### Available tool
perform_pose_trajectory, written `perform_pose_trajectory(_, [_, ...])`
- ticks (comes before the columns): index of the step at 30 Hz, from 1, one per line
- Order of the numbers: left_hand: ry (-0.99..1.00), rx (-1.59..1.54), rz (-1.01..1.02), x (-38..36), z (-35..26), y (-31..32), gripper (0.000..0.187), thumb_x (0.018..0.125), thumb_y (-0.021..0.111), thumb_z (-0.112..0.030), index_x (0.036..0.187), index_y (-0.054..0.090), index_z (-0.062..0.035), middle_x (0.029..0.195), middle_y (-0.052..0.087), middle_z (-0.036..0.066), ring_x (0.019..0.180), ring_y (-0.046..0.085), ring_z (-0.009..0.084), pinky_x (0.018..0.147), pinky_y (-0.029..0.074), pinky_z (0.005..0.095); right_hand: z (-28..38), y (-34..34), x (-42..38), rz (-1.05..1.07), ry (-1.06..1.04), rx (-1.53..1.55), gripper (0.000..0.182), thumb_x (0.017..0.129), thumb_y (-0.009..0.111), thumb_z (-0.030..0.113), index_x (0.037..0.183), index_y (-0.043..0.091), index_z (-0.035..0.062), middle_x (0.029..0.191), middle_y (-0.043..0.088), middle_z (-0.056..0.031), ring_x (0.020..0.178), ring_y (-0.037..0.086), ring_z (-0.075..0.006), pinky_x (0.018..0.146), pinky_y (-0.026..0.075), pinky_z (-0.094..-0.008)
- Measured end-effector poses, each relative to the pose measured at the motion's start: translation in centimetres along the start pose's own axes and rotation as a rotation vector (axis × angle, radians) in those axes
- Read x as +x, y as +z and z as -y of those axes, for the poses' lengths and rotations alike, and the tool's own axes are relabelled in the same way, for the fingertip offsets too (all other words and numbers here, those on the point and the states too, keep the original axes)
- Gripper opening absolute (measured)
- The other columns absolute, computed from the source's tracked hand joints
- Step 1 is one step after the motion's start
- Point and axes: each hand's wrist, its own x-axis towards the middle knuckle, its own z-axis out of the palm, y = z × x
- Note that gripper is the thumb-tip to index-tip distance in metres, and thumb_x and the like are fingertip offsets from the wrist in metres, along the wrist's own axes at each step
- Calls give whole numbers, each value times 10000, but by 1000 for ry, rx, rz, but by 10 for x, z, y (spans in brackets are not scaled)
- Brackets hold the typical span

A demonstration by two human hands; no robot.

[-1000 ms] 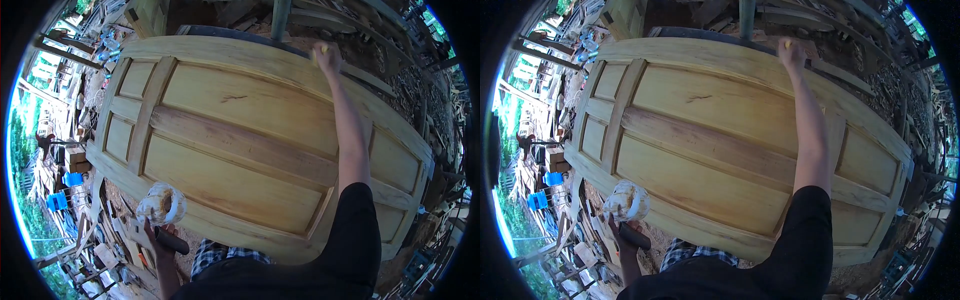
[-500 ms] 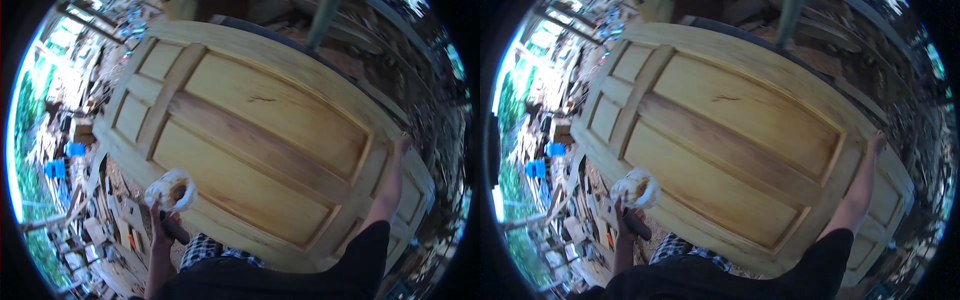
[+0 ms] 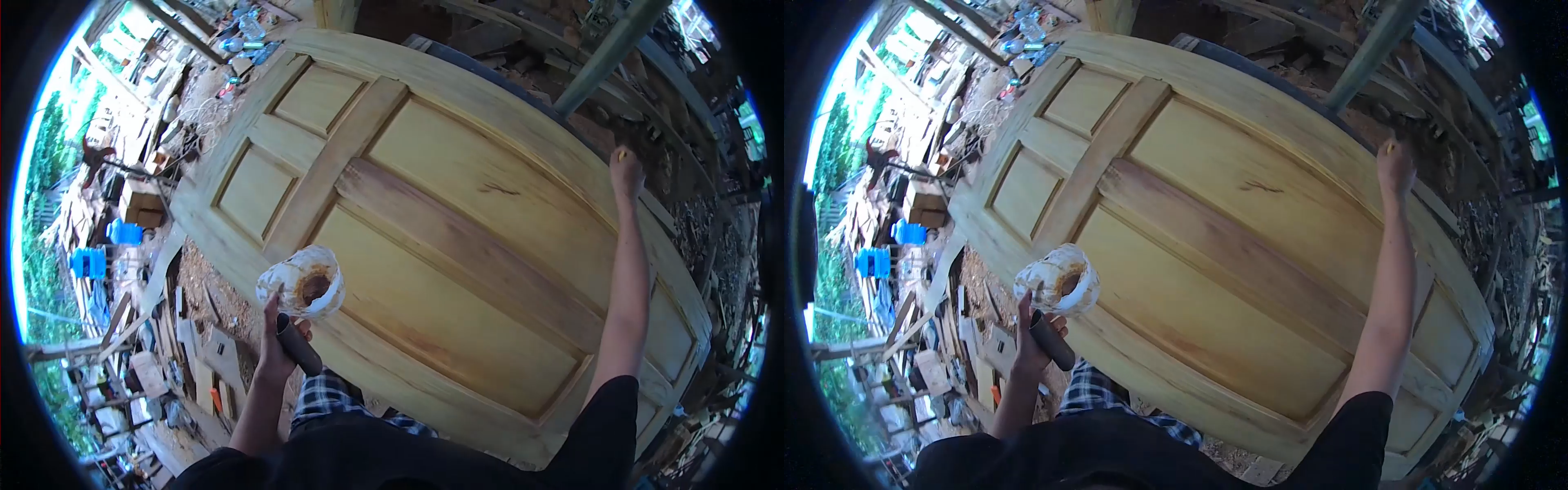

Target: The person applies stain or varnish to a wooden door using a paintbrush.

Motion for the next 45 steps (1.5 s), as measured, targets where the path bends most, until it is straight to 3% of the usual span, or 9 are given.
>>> perform_pose_trajectory(4, [-47, 32, 127, 72, -49, -22, 515, 797, 547, -544, 1068, 504, -108, 785, 549, 9, 574, 481, 118, 529, 400, 270, 14, 64, -21, 43, 73, -123, 239, 830, 492, 296, 853, 638, 108, 835, 628, -185, 799, 603, -373, 701, 480, -472])
perform_pose_trajectory(14, [41, -84, 127, 139, -174, -96, 470, 837, 484, -521, 1000, 507, -81, 697, 499, 23, 577, 474, 136, 536, 390, 277, 377, 93, 41, 15, -79, 461, 210, 805, 528, 315, 920, 658, 197, 851, 644, -149, 822, 621, -316, 696, 497, -379])
perform_pose_trajectory(16, [46, -123, 33, 148, -190, -113, 475, 824, 499, -523, 1018, 498, -89, 729, 504, 13, 575, 466, 135, 538, 384, 273, 390, 80, 48, -150, -58, 594, 212, 804, 538, 363, 869, 659, 201, 838, 639, -141, 813, 619, -323, 668, 492, -368])
perform_pose_trajectory(23, [-6, -113, -53, 169, -208, -129, 470, 807, 525, -541, 952, 500, -95, 652, 448, 4, 515, 427, 128, 478, 348, 263, 381, 85, -22, 43, 1, 128, 186, 791, 542, 262, 846, 656, 125, 752, 641, -148, 722, 623, -320, 677, 498, -413])
perform_pose_trajectory(26, [-19, -106, 46, 174, -210, -126, 476, 813, 513, -545, 981, 502, -100, 653, 449, 3, 518, 420, 125, 485, 342, 262, 400, 94, -55, -31, -350, 158, 175, 783, 577, 222, 861, 666, 93, 740, 646, -144, 705, 636, -293, 654, 500, -384])
perform_pose_trajectory(29, [-11, -140, 100, 173, -206, -123, 486, 814, 514, -532, 1022, 494, -93, 708, 480, 14, 535, 425, 129, 504, 358, 269, 385, 64, -53, 252, 39, 910, 163, 794, 605, 188, 901, 677, 89, 827, 658, -140, 738, 654, -231, 638, 490, -307])
perform_pose_trajectory(33, [-22, -168, 125, 160, -204, -125, 489, 818, 512, -521, 1034, 492, -83, 744, 509, 22, 545, 433, 129, 511, 373, 270, 256, 24, -61, 108, 84, 5, 189, 807, 567, 227, 944, 668, 144, 896, 652, -127, 816, 630, -302, 703, 496, -377])
perform_pose_trajectory(37, [-6, -175, 107, 144, -196, -134, 504, 819, 506, -530, 1043, 492, -79, 734, 512, 24, 542, 432, 128, 507, 373, 268, 167, 45, -75, 366, 222, -365, 226, 846, 485, 260, 908, 662, 135, 894, 643, -145, 867, 615, -317, 742, 489, -416])
perform_pose_trajectory(45, [35, -132, 98, 122, -183, -104, 524, 819, 507, -528, 1100, 478, -88, 840, 547, 38, 556, 432, 145, 535, 375, 278, 366, 65, -54, 388, -233, 155, 158, 778, 603, 238, 894, 675, 160, 848, 655, -105, 750, 634, -264, 657, 493, -374])
